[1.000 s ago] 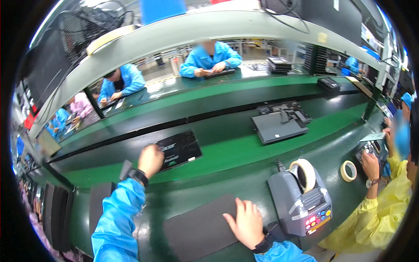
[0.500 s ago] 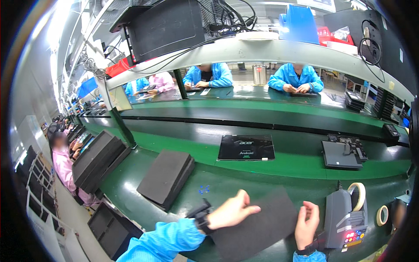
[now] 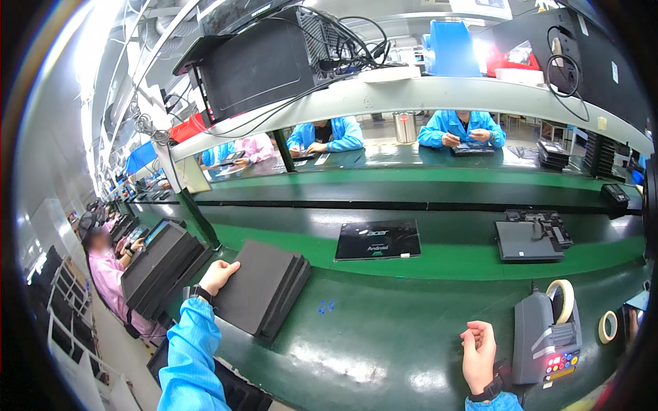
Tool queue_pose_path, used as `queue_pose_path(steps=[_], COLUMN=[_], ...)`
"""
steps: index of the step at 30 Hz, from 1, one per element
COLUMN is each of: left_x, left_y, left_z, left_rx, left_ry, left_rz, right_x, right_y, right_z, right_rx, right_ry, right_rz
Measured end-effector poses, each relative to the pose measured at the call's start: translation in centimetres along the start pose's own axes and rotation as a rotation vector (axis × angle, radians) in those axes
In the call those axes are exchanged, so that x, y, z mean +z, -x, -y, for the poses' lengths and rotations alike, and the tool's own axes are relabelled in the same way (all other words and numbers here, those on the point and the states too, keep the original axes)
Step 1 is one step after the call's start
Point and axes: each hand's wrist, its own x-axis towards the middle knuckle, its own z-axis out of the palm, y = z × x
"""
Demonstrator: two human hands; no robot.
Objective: The person assembles electronic tablet devices on a factory line by attaching internal circuitry and batteries to the back covers, then sealing them with tape from a tape dispenser. The assembled tablets are then inspected using a barcode scanner.
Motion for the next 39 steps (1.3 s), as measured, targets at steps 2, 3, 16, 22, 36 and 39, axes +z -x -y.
queue_pose_path(steps=[2,3,16,22,36,39], left_x=[0.8,1.2,8.1,12.0,24.5,24.8], left_y=[-0.6,-0.3,14.3,24.2,20.7,21.1], left_z=[0.2,-0.5,-15.4,-20.6,-20.4,-20.4], left_rx=[0.016,0.027,0.706,1.086,0.996,1.141], left_ry=[-0.011,-0.033,0.178,0.467,-0.002,-0.161], left_rz=[-0.034,-0.078,0.044,0.531,0.544,0.344], right_x=[0.0,-0.3,-0.1,1.5,3.1,4.4], right_y=[-0.1,-0.2,0.0,-0.3,-1.1,-1.9], right_z=[0.1,0.0,-2.6,-1.1,-0.3,3.0], right_rx=[0.035,0.032,0.07,0.052,0.054,-0.384], right_ry=[-0.032,-0.035,0.016,0.079,0.366,0.329], right_rz=[0.005,-0.005,0.043,0.084,0.067,0.161])
